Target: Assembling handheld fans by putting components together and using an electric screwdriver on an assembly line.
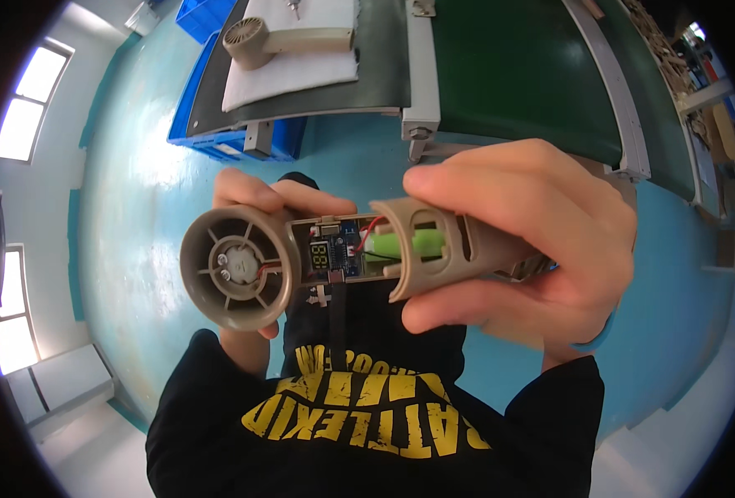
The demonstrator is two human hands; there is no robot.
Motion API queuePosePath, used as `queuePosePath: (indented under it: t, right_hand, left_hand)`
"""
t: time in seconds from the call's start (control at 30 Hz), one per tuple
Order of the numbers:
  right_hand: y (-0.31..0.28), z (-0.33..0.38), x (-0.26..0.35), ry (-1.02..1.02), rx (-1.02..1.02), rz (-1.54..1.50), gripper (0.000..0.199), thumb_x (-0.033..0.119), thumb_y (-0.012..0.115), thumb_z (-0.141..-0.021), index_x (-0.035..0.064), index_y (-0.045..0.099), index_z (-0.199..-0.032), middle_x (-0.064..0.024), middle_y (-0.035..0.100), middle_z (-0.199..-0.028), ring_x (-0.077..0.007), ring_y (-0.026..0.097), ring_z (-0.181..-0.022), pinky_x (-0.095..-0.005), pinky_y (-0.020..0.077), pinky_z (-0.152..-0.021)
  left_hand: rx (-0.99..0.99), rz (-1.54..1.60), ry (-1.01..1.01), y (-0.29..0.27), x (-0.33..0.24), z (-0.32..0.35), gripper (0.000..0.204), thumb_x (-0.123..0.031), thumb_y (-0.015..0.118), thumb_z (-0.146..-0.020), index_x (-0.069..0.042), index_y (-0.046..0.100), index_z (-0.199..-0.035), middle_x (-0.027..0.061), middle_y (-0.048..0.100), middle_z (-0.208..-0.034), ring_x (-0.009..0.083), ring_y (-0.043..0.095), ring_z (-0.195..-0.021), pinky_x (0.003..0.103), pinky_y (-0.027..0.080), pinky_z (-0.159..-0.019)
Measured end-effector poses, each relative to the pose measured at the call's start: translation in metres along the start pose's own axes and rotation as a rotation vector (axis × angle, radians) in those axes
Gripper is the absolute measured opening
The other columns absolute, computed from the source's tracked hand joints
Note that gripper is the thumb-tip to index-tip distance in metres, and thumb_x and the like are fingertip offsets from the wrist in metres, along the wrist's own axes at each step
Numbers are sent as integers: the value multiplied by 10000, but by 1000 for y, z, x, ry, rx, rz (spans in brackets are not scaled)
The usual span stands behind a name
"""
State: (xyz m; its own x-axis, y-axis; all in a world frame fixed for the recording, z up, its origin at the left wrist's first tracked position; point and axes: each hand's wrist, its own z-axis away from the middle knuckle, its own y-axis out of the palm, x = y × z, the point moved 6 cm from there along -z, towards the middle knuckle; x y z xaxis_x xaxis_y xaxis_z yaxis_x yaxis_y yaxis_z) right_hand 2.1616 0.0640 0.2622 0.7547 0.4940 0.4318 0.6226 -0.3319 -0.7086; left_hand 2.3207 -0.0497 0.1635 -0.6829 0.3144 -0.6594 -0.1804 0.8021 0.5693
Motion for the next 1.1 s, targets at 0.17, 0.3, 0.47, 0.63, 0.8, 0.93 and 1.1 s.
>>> queuePosePath:
  t: [0.17, 0.3, 0.47, 0.63, 0.8, 0.93, 1.1]
  right_hand:
    - [11, 1, 2, -22, -22, 10, 720, 530, 806, -596, -14, 670, -1047, -109, 617, -850, -185, 583, -703, -284, 448, -601]
    - [17, 4, 10, 31, 80, 99, 616, 448, 854, -556, 30, 714, -986, -31, 548, -750, -134, 507, -576, -256, 381, -501]
    - [30, 13, 7, 12, -9, 205, 544, 338, 889, -529, 51, 726, -961, -18, 534, -723, -132, 499, -525, -239, 350, -447]
    - [28, 13, 6, 49, -106, 208, 432, 214, 896, -557, 53, 709, -912, -24, 562, -705, -138, 526, -542, -251, 365, -460]
    - [34, 17, 4, 153, -106, 76, 476, 195, 896, -567, 42, 692, -969, -33, 580, -723, -130, 522, -550, -245, 372, -477]
    - [36, 15, 7, 62, -171, 141, 485, 193, 895, -583, 37, 695, -996, -47, 586, -747, -128, 515, -549, -243, 376, -477]
    - [41, 15, 5, 45, -114, 196, 453, 203, 890, -600, 37, 705, -979, -54, 581, -759, -131, 504, -549, -245, 367, -468]
  left_hand:
    - [172, 22, 93, -9, 6, -1, 695, -277, 832, -673, 77, 517, -1181, 412, 535, -1159, 419, 636, -1020, 435, 543, -863]
    - [211, 45, 77, -8, 9, -6, 670, -299, 814, -683, 88, 546, -1160, 407, 541, -1152, 420, 636, -1019, 431, 543, -863]
    - [112, 77, -7, -11, 15, -6, 692, -319, 824, -657, 93, 555, -1143, 397, 558, -1134, 434, 632, -1024, 439, 541, -869]
    - [132, 3, 55, -8, 14, -12, 669, -285, 810, -676, 107, 550, -1152, 392, 565, -1128, 433, 632, -1024, 448, 535, -874]
    - [227, -138, -34, 1, 4, -7, 396, -194, 685, -872, -82, 427, -1151, 381, 462, -1182, 412, 623, -1016, 411, 585, -856]
    - [221, -145, -28, -2, 2, -7, 421, -172, 700, -858, -82, 423, -1161, 380, 462, -1184, 402, 627, -1011, 398, 585, -856]
    - [212, -144, -27, -4, 3, -7, 454, -145, 719, -840, -81, 419, -1174, 378, 463, -1187, 388, 633, -1004, 382, 586, -857]
